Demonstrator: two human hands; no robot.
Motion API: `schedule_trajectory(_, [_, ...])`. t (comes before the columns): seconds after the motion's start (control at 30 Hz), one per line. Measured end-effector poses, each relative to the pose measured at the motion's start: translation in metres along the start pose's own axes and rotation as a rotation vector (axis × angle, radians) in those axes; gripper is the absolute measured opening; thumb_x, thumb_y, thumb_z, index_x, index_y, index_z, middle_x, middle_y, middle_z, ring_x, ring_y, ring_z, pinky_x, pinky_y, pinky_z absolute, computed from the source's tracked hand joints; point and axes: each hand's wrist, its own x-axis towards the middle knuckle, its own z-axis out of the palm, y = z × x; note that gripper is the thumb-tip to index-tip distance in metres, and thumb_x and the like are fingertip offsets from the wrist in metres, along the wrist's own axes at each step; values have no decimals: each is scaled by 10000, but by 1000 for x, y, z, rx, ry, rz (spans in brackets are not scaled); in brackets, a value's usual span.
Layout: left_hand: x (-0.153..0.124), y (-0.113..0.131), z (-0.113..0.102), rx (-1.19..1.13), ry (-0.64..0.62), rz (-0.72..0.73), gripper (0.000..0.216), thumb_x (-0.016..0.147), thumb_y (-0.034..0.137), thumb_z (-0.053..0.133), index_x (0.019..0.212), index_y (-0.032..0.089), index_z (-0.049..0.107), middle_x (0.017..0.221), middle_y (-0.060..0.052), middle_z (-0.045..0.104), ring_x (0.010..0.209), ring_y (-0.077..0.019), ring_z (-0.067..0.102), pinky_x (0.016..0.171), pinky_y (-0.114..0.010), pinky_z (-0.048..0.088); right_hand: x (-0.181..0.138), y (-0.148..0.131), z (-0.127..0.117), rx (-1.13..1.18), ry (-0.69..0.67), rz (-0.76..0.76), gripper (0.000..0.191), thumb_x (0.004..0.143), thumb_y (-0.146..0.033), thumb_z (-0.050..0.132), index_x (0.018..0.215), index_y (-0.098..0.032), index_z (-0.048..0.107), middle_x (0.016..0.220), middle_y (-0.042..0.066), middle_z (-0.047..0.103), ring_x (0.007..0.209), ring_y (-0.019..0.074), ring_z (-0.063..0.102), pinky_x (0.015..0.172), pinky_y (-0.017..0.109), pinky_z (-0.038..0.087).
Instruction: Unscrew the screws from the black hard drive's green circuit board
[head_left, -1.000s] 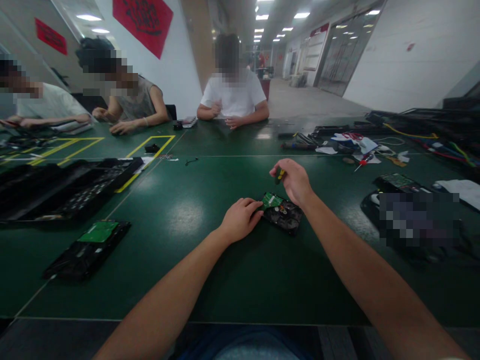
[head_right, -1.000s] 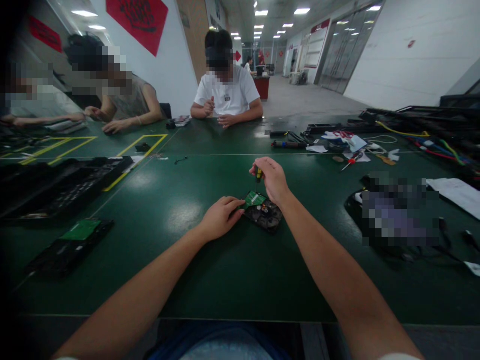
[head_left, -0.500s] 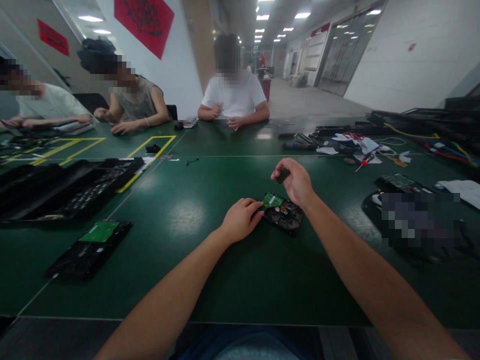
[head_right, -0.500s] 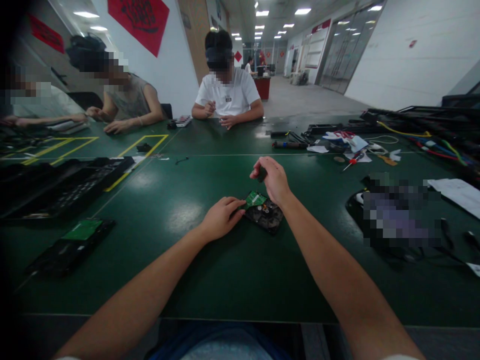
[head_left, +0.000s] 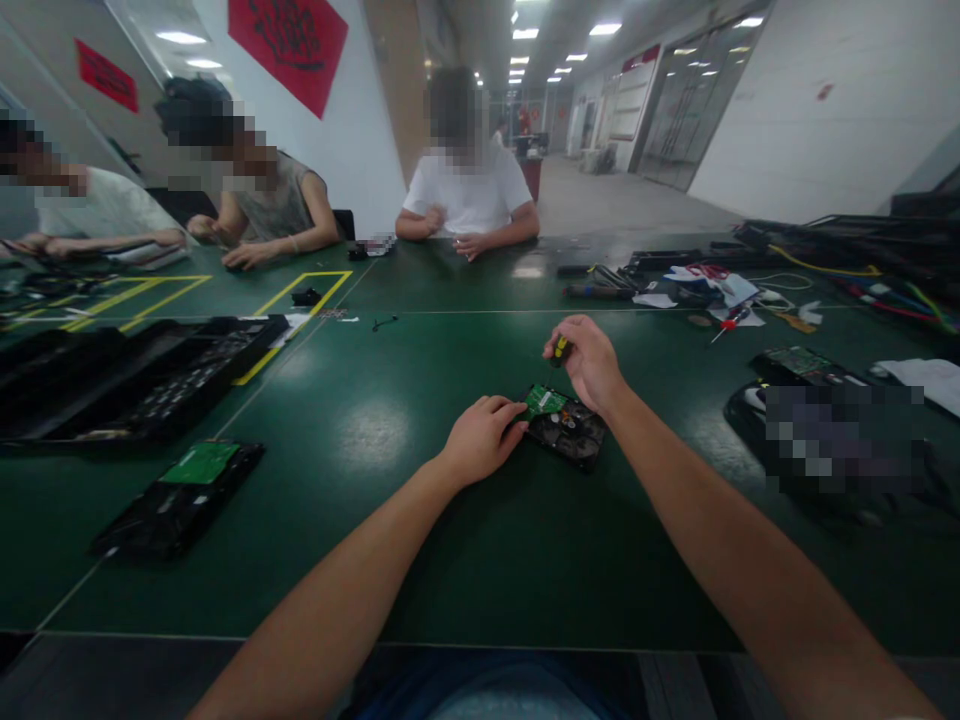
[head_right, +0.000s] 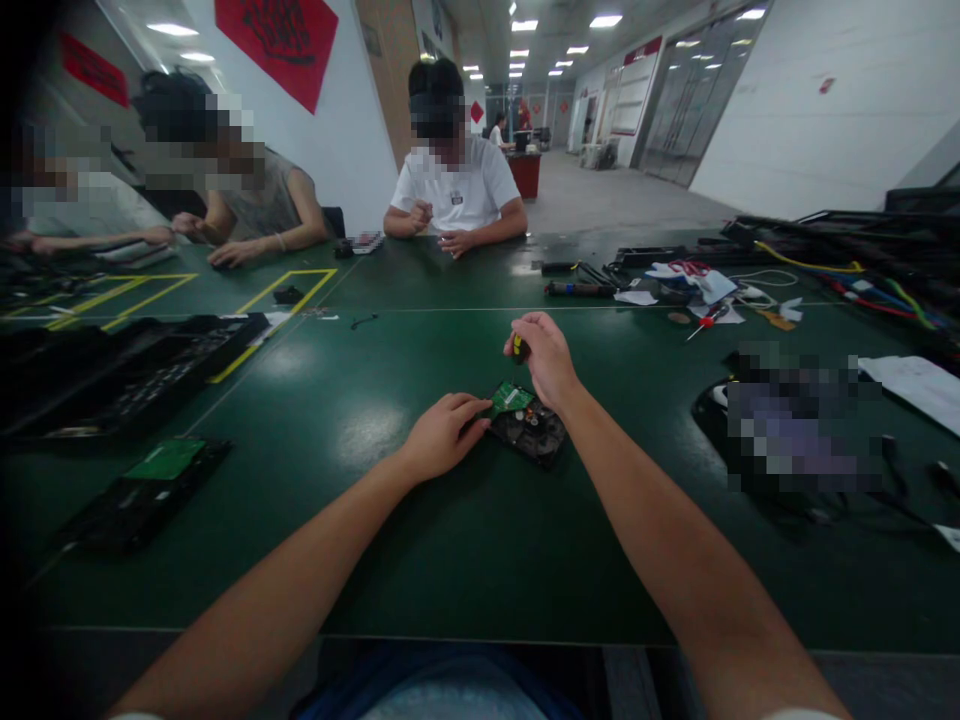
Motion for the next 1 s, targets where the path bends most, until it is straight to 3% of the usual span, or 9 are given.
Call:
schedule_trajectory(0.3, [0,1,-1,-1,-1,5,368,1085,376,529,1374,197,669,1252,-125,722,1165,-282,663,1023,-463,567,2,0,-1,10,-28,-52,247,885,-418,665,720,-237,701,707,4,629,735,165,607,793,321,513])
schedule_trajectory(0.53, [0,0,0,-2,7,6,375,1085,381,529,1384,201,666,1248,-124,718,1160,-279,663,1026,-460,565,-1,-3,0,24,-24,50,275,862,-488,673,760,-234,694,690,0,590,644,156,577,636,310,468])
schedule_trajectory(0.7, [0,0,-1,-10,-3,4,366,1080,374,534,1391,227,656,1255,-116,716,1174,-281,663,1021,-468,571,-2,-4,1,26,0,38,300,849,-529,696,758,-250,637,714,-14,572,605,142,533,592,308,446])
schedule_trajectory(1.0, [0,1,-1,-2,-6,2,363,1081,374,537,1383,217,662,1247,-118,718,1174,-277,662,1030,-457,565,-2,-6,3,7,-50,35,305,859,-518,667,717,-256,604,671,-6,574,712,179,592,738,331,505])
